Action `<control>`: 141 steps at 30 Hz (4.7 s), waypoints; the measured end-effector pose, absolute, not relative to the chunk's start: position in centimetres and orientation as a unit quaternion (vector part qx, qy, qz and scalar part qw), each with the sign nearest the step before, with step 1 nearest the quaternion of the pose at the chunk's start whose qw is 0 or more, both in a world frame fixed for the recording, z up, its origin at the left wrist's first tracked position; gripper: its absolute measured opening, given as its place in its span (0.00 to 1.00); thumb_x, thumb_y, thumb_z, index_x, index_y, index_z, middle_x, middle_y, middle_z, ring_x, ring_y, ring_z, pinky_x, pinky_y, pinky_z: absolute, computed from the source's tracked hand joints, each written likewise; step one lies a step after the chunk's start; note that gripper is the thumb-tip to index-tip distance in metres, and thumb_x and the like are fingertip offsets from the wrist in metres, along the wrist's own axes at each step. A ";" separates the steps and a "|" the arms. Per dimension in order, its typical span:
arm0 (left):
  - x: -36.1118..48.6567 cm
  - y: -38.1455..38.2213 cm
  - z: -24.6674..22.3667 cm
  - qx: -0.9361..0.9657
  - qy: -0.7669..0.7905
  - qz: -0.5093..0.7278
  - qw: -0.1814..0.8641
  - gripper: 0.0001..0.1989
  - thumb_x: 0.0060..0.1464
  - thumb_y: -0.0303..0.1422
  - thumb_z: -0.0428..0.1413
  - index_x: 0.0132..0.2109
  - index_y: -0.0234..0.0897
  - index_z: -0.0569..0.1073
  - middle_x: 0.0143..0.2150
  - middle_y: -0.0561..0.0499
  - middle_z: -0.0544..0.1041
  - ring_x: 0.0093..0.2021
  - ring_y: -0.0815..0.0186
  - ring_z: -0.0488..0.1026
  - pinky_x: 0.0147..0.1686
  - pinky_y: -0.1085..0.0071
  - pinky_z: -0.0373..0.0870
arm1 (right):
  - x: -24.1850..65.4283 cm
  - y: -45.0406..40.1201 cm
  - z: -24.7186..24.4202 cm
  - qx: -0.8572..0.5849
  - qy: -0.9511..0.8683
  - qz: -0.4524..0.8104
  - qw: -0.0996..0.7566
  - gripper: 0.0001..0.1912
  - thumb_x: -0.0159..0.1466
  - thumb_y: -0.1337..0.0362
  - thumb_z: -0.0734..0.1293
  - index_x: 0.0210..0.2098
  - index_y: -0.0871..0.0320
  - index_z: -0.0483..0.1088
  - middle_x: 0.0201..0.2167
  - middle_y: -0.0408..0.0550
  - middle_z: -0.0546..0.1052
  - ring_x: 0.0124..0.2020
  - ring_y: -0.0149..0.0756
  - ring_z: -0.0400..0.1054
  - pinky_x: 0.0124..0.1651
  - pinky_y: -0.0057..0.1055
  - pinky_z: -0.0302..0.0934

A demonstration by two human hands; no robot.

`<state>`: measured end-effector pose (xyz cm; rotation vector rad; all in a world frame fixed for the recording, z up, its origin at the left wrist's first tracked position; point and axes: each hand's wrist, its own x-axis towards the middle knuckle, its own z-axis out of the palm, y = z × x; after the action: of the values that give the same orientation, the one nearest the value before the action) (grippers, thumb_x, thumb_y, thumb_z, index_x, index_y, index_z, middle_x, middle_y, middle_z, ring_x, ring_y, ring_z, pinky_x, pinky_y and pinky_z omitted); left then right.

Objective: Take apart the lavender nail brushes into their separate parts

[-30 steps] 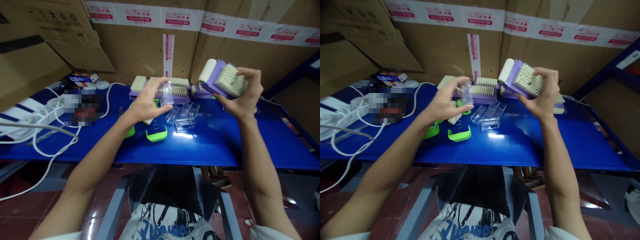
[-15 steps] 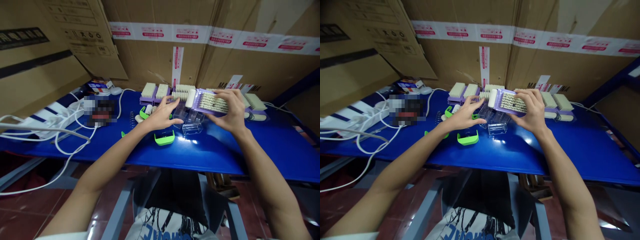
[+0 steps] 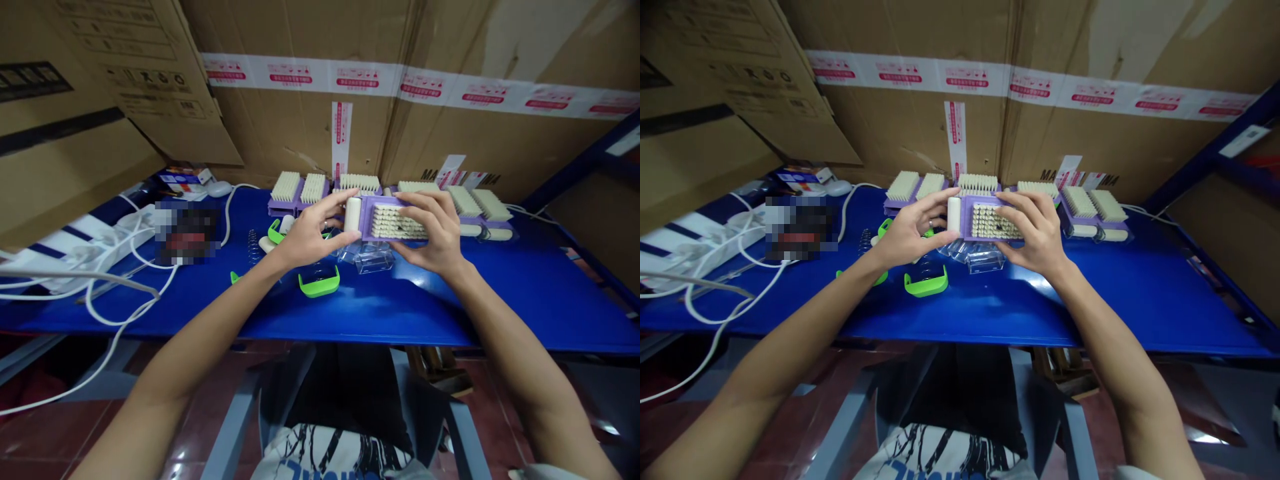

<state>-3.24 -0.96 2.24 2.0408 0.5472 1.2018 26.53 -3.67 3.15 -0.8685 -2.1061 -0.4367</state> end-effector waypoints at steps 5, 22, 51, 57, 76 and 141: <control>-2.4 -1.3 2.2 0.728 0.256 0.499 0.395 0.25 0.63 0.45 0.72 0.61 0.38 0.82 0.56 0.39 0.88 0.56 0.52 0.88 0.56 0.55 0.88 | 26.3 -4.1 2.3 -0.326 -0.818 -0.272 0.388 0.21 0.66 0.53 0.76 0.57 0.36 0.71 0.67 0.45 0.81 0.62 0.62 0.76 0.62 0.67 0.69; 0.8 -6.0 2.4 0.803 0.216 0.549 0.085 0.12 0.70 0.38 0.67 0.58 0.46 0.87 0.46 0.48 0.90 0.42 0.56 0.86 0.46 0.56 0.85 | 22.6 -9.4 6.8 -0.268 -0.837 -0.112 0.464 0.12 0.72 0.64 0.70 0.52 0.42 0.80 0.46 0.49 0.84 0.40 0.47 0.78 0.43 0.51 0.75; 1.7 -4.5 0.2 0.840 0.119 0.528 -0.042 0.11 0.73 0.30 0.61 0.59 0.31 0.81 0.49 0.40 0.90 0.47 0.54 0.89 0.48 0.58 0.88 | 23.0 -11.0 7.5 -0.342 -0.871 -0.158 0.316 0.08 0.70 0.71 0.67 0.41 0.56 0.79 0.40 0.50 0.79 0.32 0.36 0.75 0.30 0.34 0.66; 1.8 -4.7 0.1 0.836 0.131 0.531 -0.032 0.16 0.72 0.25 0.58 0.63 0.36 0.79 0.54 0.42 0.89 0.51 0.56 0.89 0.51 0.58 0.87 | 21.9 -11.2 6.6 -0.354 -0.837 -0.218 0.356 0.11 0.69 0.73 0.67 0.43 0.55 0.80 0.38 0.49 0.79 0.30 0.35 0.74 0.27 0.33 0.64; -0.5 -2.2 1.5 0.795 0.257 0.535 0.126 0.20 0.74 0.51 0.61 0.56 0.39 0.81 0.54 0.42 0.84 0.55 0.55 0.82 0.57 0.58 0.81 | 25.8 -7.3 6.4 -0.368 -0.883 -0.077 0.279 0.44 0.72 0.41 0.71 0.79 0.57 0.67 0.49 0.56 0.81 0.44 0.49 0.78 0.45 0.43 0.74; -1.8 -0.9 1.4 0.592 0.253 0.496 0.583 0.25 0.64 0.54 0.70 0.53 0.38 0.82 0.54 0.38 0.88 0.47 0.52 0.89 0.40 0.56 0.93 | 25.0 -5.4 4.3 -0.339 -0.774 0.185 0.502 0.51 0.69 0.20 0.56 0.80 0.42 0.59 0.73 0.59 0.72 0.65 0.56 0.77 0.64 0.58 0.77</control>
<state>-1.82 -0.87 1.40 1.3809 0.5904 1.1580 25.03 -5.43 4.30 -0.8200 -1.8699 0.4477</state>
